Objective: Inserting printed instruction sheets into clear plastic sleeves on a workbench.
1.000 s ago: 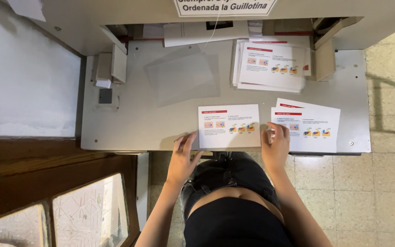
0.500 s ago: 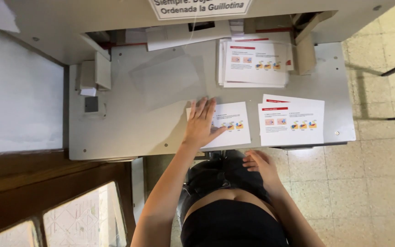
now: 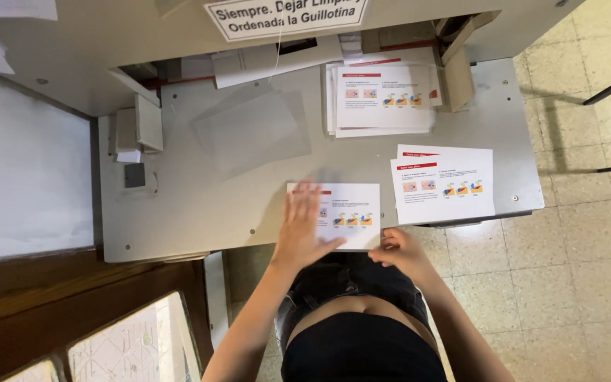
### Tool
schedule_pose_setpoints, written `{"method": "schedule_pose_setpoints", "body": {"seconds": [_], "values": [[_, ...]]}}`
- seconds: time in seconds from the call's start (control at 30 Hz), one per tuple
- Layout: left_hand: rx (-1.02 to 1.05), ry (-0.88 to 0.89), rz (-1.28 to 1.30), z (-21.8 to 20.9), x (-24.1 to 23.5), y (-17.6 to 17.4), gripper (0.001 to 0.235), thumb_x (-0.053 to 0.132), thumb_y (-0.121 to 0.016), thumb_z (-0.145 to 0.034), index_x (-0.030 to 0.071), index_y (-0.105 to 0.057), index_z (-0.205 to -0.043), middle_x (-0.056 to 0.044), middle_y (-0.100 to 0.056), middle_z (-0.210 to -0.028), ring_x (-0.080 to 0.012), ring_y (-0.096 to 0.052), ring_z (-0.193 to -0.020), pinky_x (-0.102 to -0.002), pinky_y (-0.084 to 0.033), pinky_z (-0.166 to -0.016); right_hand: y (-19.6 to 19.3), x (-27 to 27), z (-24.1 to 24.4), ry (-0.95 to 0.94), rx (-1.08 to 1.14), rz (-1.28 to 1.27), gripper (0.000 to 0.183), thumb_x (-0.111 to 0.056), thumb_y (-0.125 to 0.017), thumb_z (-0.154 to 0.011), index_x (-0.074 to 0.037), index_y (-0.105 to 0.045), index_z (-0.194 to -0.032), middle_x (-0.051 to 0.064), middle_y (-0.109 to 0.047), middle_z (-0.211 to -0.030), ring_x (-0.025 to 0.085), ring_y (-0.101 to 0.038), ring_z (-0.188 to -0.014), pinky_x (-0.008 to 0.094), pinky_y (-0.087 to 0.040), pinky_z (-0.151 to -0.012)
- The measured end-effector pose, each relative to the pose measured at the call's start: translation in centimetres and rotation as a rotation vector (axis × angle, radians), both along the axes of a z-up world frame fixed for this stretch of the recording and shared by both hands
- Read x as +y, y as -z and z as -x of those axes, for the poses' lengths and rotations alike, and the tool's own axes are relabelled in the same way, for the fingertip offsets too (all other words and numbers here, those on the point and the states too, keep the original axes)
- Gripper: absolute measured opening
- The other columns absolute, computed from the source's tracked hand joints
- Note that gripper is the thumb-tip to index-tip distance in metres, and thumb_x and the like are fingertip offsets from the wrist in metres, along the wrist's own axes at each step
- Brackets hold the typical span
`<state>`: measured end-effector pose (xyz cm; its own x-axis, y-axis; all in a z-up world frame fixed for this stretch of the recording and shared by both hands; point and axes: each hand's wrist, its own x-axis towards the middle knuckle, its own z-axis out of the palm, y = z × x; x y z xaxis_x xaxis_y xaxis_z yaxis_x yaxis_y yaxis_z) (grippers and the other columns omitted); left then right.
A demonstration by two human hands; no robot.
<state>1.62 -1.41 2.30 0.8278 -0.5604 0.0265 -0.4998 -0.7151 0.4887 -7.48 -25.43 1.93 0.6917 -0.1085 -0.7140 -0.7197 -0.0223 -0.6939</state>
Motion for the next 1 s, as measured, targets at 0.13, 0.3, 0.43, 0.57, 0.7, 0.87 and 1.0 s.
{"method": "schedule_pose_setpoints", "body": {"seconds": [0.13,0.3,0.43,0.57,0.7,0.87,1.0], "values": [[0.311,-0.31,-0.191,3.1,2.6,-3.8,0.135,0.039,-0.095,-0.066,-0.002,-0.008,-0.161,-0.031,-0.022,-0.162,-0.0481,-0.022,-0.15,-0.055,-0.032,-0.12,2.8,0.1,-0.2,-0.391,0.115,0.492,0.071,-0.047,-0.09,-0.067,-0.017,-0.064,-0.126,0.001,-0.079,-0.109,0.023,-0.072,-0.111,0.036,-0.058,-0.088],[0.027,-0.608,-0.321,7.8,4.0,3.2,0.088,0.038,-0.087,-0.074,-0.002,-0.045,-0.141,-0.018,-0.061,-0.126,-0.0347,-0.059,-0.114,-0.041,-0.055,-0.089,2.1,2.2,-0.5,-0.508,0.11,0.755,0.055,-0.045,-0.082,-0.07,-0.015,-0.059,-0.11,-0.001,-0.074,-0.09,0.021,-0.071,-0.083,0.035,-0.053,-0.064],[0.111,-0.679,-0.447,7.0,4.3,6.2,0.069,0.051,-0.086,-0.066,0.011,-0.055,-0.114,-0.003,-0.066,-0.091,-0.0252,-0.067,-0.094,-0.035,-0.061,-0.072,2.0,2.3,-0.2,-0.58,0.021,0.886,0.07,-0.063,-0.081,-0.072,-0.009,-0.06,-0.112,0.013,-0.077,-0.101,0.03,-0.076,-0.097,0.041,-0.06,-0.077],[0.245,-0.666,-0.398,5.8,3.7,5.4,0.057,0.047,-0.083,-0.074,0.016,-0.057,-0.114,0.0,-0.071,-0.084,-0.0222,-0.069,-0.088,-0.036,-0.061,-0.068,3.3,1.8,-0.3,-0.585,-0.035,0.924,0.07,-0.072,-0.071,-0.078,-0.007,-0.061,-0.101,0.017,-0.076,-0.092,0.035,-0.075,-0.091,0.044,-0.059,-0.073],[0.353,-0.672,-0.37,5.5,3.1,4.0,0.047,0.035,-0.08,-0.081,0.014,-0.057,-0.117,-0.009,-0.073,-0.088,-0.0313,-0.074,-0.09,-0.044,-0.062,-0.075,2.4,1.1,-0.6,-0.613,-0.032,0.92,0.055,-0.059,-0.072,-0.084,-0.006,-0.061,-0.096,0.014,-0.074,-0.08,0.033,-0.076,-0.078,0.042,-0.058,-0.062],[0.385,-0.659,-0.4,5.5,3.5,5.2,0.038,0.04,-0.08,-0.081,0.018,-0.063,-0.106,-0.006,-0.075,-0.082,-0.0298,-0.076,-0.084,-0.043,-0.061,-0.073,2.2,0.7,-0.9,-0.653,-0.049,0.986,0.05,-0.055,-0.075,-0.081,-0.007,-0.062,-0.089,0.014,-0.075,-0.078,0.035,-0.076,-0.079,0.045,-0.058,-0.061],[0.364,-0.64,-0.393,5.4,3.8,5.2,0.021,0.035,-0.077,-0.084,0.02,-0.071,-0.097,-0.005,-0.075,-0.078,-0.0308,-0.076,-0.081,-0.043,-0.062,-0.072,2.0,0.1,-1.0,-0.674,-0.04,1.003,0.046,-0.056,-0.076,-0.08,-0.011,-0.066,-0.085,0.006,-0.075,-0.074,0.028,-0.076,-0.076,0.038,-0.057,-0.059]]}}
